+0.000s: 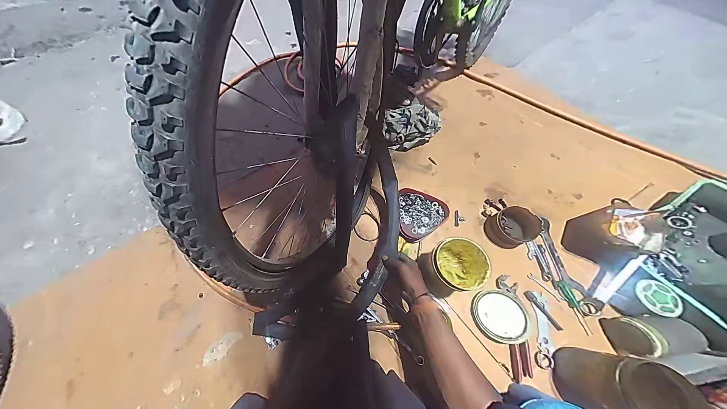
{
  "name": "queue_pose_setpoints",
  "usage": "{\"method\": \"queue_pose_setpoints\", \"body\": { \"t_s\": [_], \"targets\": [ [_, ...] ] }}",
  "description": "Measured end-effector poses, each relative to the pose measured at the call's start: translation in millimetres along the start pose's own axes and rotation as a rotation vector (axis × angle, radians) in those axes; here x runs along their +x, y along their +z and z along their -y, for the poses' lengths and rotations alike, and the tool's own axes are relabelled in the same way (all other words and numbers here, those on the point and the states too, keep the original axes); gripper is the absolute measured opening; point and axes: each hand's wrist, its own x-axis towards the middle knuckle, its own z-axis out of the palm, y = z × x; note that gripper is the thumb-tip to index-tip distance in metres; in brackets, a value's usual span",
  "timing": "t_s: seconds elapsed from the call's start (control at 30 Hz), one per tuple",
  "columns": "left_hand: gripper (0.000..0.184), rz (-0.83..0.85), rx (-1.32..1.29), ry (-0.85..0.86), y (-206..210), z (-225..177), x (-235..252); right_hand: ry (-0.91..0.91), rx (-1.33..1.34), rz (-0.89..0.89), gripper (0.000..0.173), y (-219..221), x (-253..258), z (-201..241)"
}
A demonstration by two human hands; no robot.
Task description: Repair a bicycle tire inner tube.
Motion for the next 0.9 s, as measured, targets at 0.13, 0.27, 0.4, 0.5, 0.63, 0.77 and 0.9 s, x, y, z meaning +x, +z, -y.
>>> {"method": "queue_pose_setpoints", "body": {
  "t_s": [0.13, 0.27, 0.4, 0.5, 0.63, 0.77, 0.9],
  "targets": [
    [0.048, -0.142, 0.127, 0.117, 20, 22, 19, -0.139, 0.265, 0.158, 0.036, 10, -55, 33],
    [0.08, -0.152, 0.069, 0.118, 17, -32, 38, -0.29, 0.388, 0.368, 0.037, 26, -101, 45],
    [0.088, -0.101, 0.147, 0.084, 20, -31, 43, -0.328, 0.444, 0.547, 0.028, 21, -106, 44],
    [0.073, -0.076, 0.215, 0.186, 29, -4, 41, -0.094, 0.703, 0.566, 0.042, 12, -97, 39],
    [0.06, -0.046, 0.386, 0.334, 30, 9, 26, 0.166, 0.689, 0.477, 0.046, 6, -93, 30],
    [0.041, -0.065, 0.496, 0.449, 36, 13, 10, 0.215, 0.611, 0.282, 0.046, 11, -86, 19],
    [0.044, -0.068, 0.548, 0.527, 45, 28, 10, 0.136, 0.63, 0.205, 0.04, 15, -86, 31]
  ]
}}
